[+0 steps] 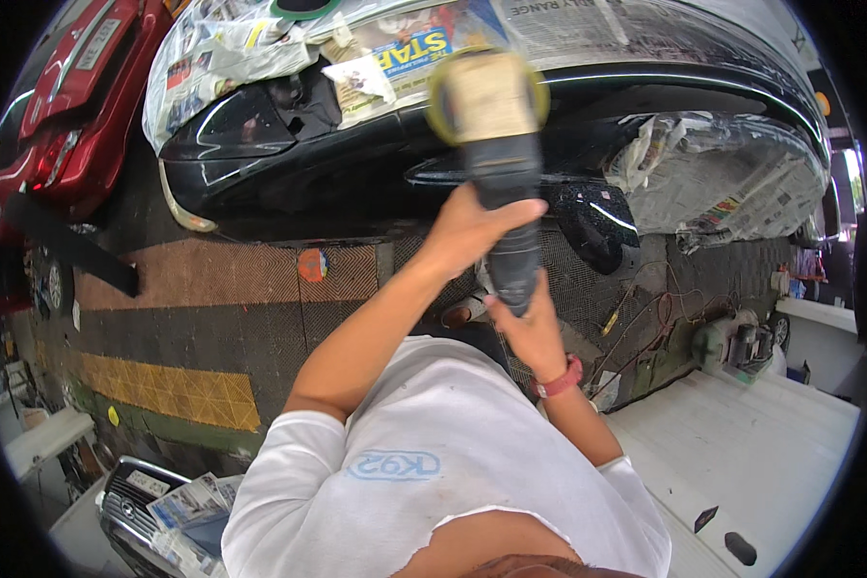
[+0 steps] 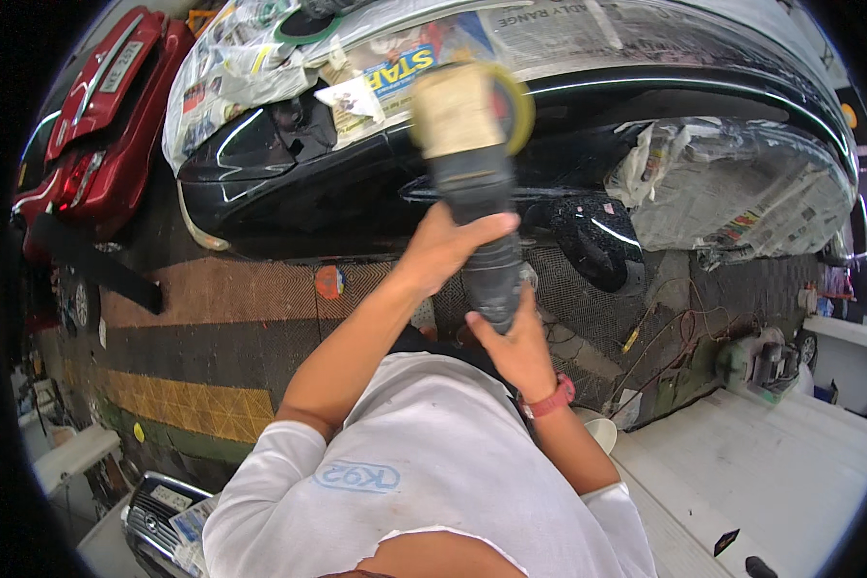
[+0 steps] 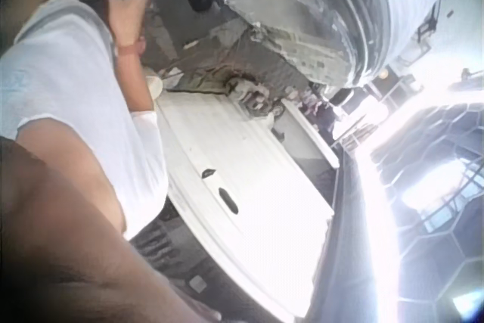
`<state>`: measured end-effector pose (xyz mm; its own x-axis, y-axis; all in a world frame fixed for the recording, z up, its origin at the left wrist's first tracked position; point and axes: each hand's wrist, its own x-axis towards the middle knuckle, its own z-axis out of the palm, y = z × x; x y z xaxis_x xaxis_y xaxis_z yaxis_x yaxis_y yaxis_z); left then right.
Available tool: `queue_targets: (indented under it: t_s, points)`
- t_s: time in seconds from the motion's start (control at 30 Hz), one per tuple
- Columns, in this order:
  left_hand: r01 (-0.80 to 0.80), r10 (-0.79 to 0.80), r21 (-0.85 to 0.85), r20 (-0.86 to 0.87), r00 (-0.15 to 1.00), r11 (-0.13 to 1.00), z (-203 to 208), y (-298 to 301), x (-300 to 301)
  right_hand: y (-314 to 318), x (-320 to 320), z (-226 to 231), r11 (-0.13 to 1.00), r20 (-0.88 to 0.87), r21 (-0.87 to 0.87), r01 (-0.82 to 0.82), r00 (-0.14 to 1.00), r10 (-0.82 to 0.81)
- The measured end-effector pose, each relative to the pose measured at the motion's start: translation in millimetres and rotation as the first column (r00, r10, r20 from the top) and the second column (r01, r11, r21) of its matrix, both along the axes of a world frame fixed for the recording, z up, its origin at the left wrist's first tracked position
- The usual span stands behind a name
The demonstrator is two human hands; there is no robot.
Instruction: The person applies a liquid from a bottle onto the hood of a black car and then uses a rotary polisher to buff the surface. The person moves the polisher across the hood, which is partially covered with newspaper.
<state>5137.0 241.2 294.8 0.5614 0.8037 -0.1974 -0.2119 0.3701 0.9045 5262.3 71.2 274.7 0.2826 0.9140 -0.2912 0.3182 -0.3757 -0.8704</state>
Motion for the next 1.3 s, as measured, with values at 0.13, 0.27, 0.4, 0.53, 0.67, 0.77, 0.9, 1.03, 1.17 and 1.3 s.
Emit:
queue_targets:
  t_s: [0.13,0.27,0.4,0.53,0.67,0.77,0.9,1.03,1.17,1.3]
  points:
    - [0.145,-0.140,0.260,-0.039,0.989,0.955,46,22,69,8,19,35,0.959,-0.187,0.077,0.272,0.949,-0.254]
    - [0.097,-0.104,0.332,0.002,0.995,0.938,16,12,78,-2,33,-23,0.960,-0.103,0.139,0.243,0.968,-0.230]
    - [0.168,-0.169,-0.021,-0.091,0.981,0.986,-45,-10,1,-3,1,-75,0.979,0.077,0.183,0.092,0.991,-0.107]
    - [-0.041,0.009,-0.198,-0.159,0.987,0.979,-120,-36,-71,9,-28,-170,0.997,0.038,0.024,-0.075,0.997,0.074]
    - [-0.175,0.129,-0.149,-0.274,0.953,0.973,-156,-49,-83,33,-43,-218,0.992,-0.057,0.011,-0.123,0.991,0.124]
    - [-0.184,0.151,-0.066,-0.343,0.927,0.981,-157,-47,-66,37,-37,-230,0.996,-0.159,0.002,-0.093,0.983,0.092]
    - [-0.033,0.076,0.110,-0.408,0.910,0.993,-113,-30,-15,48,-19,-232,0.994,-0.223,0.111,-0.008,0.974,0.033]
    - [0.045,0.111,0.379,-0.379,0.919,0.924,-42,-4,47,73,15,-166,0.956,-0.374,0.277,0.099,0.927,0.012]
    - [0.154,0.141,0.576,-0.435,0.889,0.803,34,23,112,91,46,-75,0.925,-0.412,0.302,0.231,0.907,-0.092]
    - [0.277,0.113,0.681,-0.469,0.876,0.678,99,42,180,104,76,-6,0.847,-0.697,0.317,0.427,0.711,-0.097]
